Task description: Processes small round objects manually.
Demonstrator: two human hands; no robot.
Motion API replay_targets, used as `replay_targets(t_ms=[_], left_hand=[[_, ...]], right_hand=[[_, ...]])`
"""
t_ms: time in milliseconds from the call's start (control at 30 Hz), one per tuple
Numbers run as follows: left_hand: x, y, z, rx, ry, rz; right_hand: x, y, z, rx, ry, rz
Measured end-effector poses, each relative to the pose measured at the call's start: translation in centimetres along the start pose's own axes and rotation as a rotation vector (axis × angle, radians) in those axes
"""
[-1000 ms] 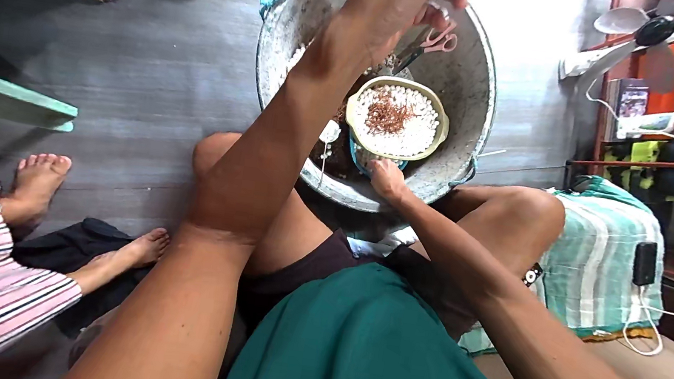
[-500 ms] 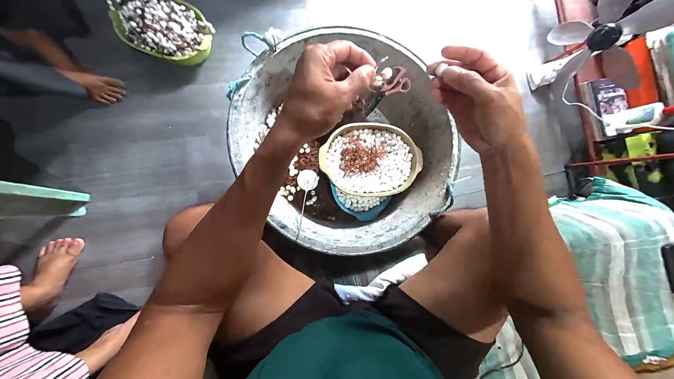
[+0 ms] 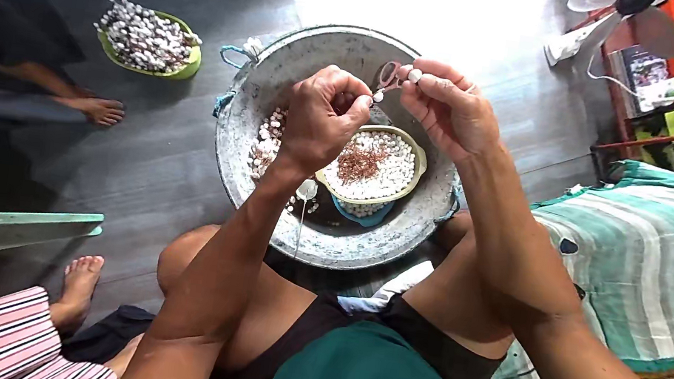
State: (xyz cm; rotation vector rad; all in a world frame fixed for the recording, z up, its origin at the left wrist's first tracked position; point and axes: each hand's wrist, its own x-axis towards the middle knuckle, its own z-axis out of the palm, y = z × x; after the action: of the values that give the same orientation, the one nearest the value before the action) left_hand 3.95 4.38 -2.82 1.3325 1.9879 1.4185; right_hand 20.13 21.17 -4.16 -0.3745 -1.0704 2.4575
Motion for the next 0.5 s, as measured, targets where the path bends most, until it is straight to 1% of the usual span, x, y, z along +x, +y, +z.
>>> replay_targets(t_ms=[133,300,500], left_hand=[[-0.2,0.0,0.2,0.005,0.02,0.014],[-0.3,0.4,0.7,0.03,0.064,0.016],[-0.4,0.8,0.7,0.073,0.076,0.026]], right_hand=[[-0.2,0.5,-0.1,-0.011,-0.004,-0.013],[-0.4,0.7,0.2,0.01,-0.002,0.034],[-0.4,1.3,0.4,0.028,0.014,0.046]])
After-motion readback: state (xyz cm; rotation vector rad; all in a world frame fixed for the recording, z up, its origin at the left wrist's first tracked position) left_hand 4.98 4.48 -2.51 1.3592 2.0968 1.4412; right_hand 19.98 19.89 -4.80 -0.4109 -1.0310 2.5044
